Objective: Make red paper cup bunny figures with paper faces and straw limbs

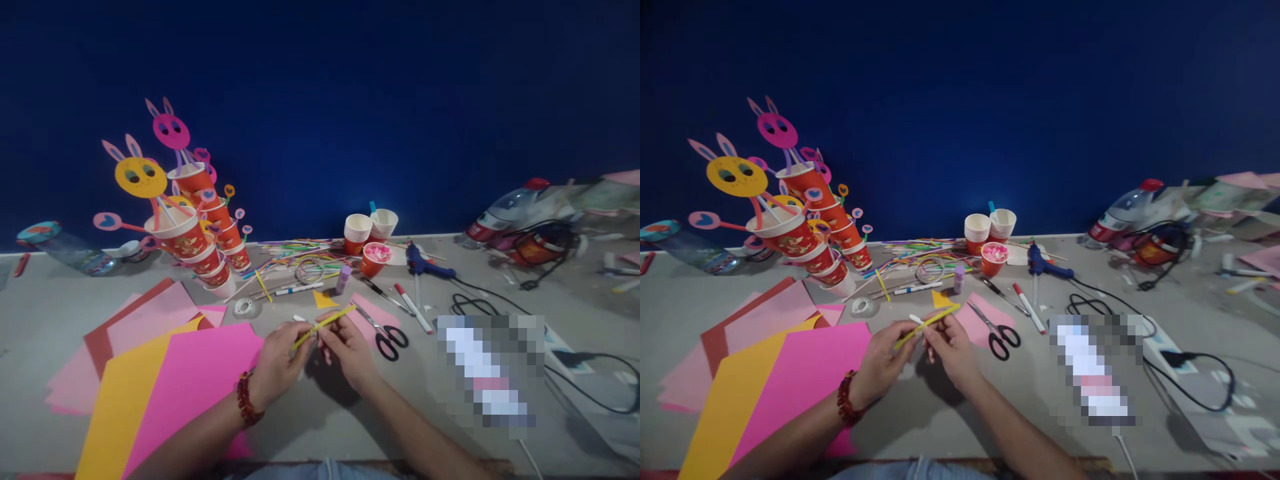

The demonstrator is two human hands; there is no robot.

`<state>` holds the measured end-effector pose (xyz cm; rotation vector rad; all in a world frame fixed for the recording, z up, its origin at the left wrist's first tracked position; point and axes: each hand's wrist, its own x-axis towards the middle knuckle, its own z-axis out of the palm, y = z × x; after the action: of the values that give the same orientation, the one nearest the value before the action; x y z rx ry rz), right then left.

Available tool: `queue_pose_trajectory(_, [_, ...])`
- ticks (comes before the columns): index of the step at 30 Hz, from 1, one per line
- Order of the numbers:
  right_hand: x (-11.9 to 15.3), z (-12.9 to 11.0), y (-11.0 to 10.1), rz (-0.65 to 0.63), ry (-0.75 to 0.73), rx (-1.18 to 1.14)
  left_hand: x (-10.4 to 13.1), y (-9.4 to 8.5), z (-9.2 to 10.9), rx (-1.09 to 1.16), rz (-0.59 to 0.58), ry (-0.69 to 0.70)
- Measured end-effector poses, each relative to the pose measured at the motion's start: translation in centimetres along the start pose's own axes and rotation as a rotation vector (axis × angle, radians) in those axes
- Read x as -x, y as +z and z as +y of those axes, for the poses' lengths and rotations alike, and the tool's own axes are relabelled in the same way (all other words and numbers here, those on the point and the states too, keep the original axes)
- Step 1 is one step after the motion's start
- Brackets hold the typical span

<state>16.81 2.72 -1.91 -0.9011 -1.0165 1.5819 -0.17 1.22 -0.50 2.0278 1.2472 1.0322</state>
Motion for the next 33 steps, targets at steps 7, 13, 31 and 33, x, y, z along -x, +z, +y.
queue_pose_trajectory(7, [0.0,-0.5,-0.3,-0.008,-0.081,0.176,0.1,-0.1,0.3,0.133,-0.018,-0.021])
queue_pose_trajectory(13, [-0.2,-0.2,0.0,-0.174,-0.125,0.328,0.1,0.6,-0.1,0.111,0.042,-0.021])
queue_pose_trajectory(31, [-0.3,0.4,-1.3,-0.161,-0.275,0.775,0.5,1.1,-0.1,-0.145,0.071,0.181])
queue_pose_trajectory(33, [-0.2,0.6,-1.2,-0.139,-0.271,0.795,0.5,1.3,-0.1,-0.145,0.065,0.185])
